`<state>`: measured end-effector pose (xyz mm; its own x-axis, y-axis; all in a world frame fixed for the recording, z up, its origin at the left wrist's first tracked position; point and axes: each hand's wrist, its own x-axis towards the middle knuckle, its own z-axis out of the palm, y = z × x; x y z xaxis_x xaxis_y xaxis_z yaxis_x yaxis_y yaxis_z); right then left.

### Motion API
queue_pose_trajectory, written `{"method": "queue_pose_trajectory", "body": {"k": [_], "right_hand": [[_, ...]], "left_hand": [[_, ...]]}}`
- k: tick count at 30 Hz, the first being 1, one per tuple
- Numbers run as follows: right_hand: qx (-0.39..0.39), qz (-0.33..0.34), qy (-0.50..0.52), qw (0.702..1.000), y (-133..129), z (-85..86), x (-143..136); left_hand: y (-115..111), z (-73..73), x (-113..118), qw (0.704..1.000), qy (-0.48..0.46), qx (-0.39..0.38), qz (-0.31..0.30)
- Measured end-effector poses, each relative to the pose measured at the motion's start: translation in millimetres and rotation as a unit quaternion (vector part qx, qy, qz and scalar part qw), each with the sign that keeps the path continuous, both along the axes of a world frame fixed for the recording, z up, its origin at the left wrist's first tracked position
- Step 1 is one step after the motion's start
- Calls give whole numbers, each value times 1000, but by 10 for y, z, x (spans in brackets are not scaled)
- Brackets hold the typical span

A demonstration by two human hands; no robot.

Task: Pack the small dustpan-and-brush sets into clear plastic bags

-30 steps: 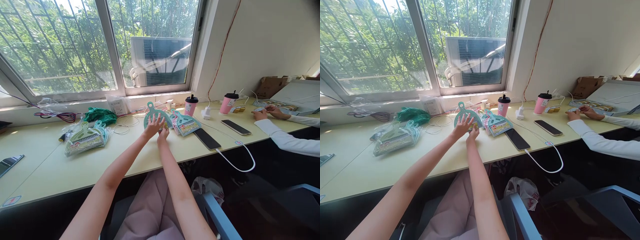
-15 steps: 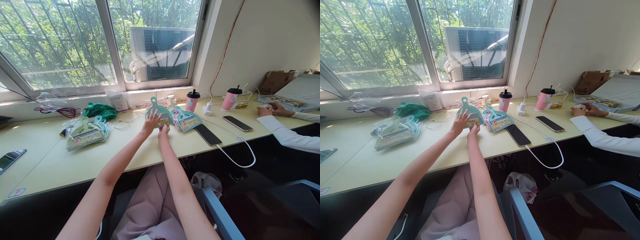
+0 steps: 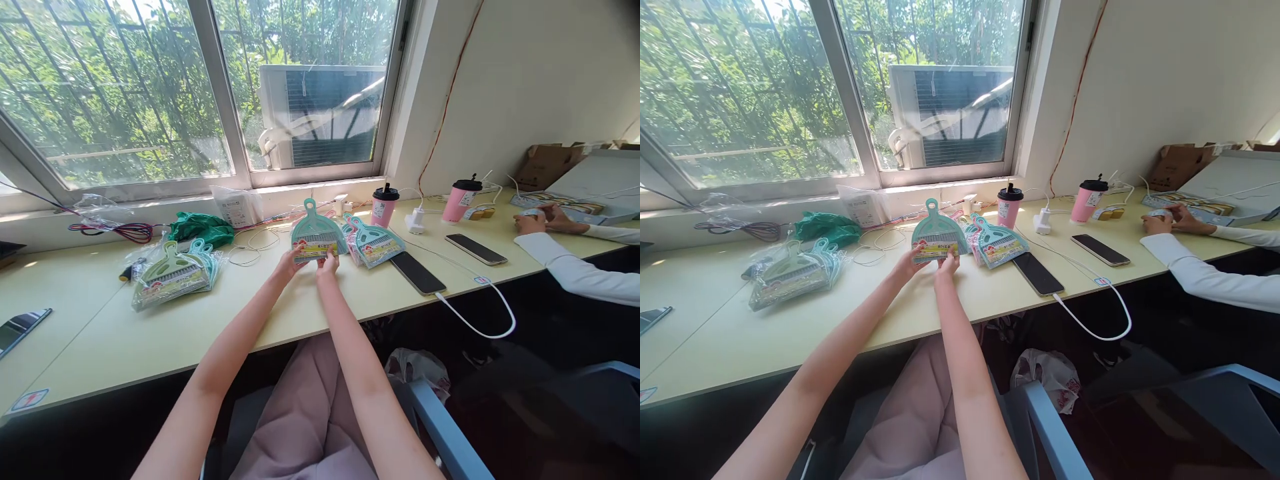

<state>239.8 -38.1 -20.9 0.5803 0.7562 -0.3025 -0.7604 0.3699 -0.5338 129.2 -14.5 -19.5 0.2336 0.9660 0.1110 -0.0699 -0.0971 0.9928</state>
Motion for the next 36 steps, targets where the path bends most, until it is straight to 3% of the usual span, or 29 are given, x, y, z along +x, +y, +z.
{"method": "queue_pose_trajectory", "body": {"k": [2,5,10,14,20,25,27,31,36], "right_hand": [[-15,-4,12,1000,-9,-8,-3],[-20,-12,22,999,-24,-22,17],[30,-6,47,998,-31,-18,63],[1,-17,44,999,-10,-24,77],[-27,-44,-1,999,41,-77,107],[26,-18,-11,999,37,-42,99],[49,13,-34,998,20,-18,77],[75,100,-49,991,-15,22,7],[88,182,-73,977,-39,59,-55]], "left_hand": [[-29,-30,-6,995,-64,-67,-38],[-139,-77,-23,994,-79,-55,-57],[-255,-91,-13,999,6,15,-42],[-273,-86,-3,994,92,42,-45],[-268,16,-121,959,176,90,-201],[-139,146,-378,944,181,26,-274],[-96,183,-456,959,110,21,-261],[-59,247,-482,985,-66,69,-141],[-36,244,-460,985,-142,41,-86]]}}
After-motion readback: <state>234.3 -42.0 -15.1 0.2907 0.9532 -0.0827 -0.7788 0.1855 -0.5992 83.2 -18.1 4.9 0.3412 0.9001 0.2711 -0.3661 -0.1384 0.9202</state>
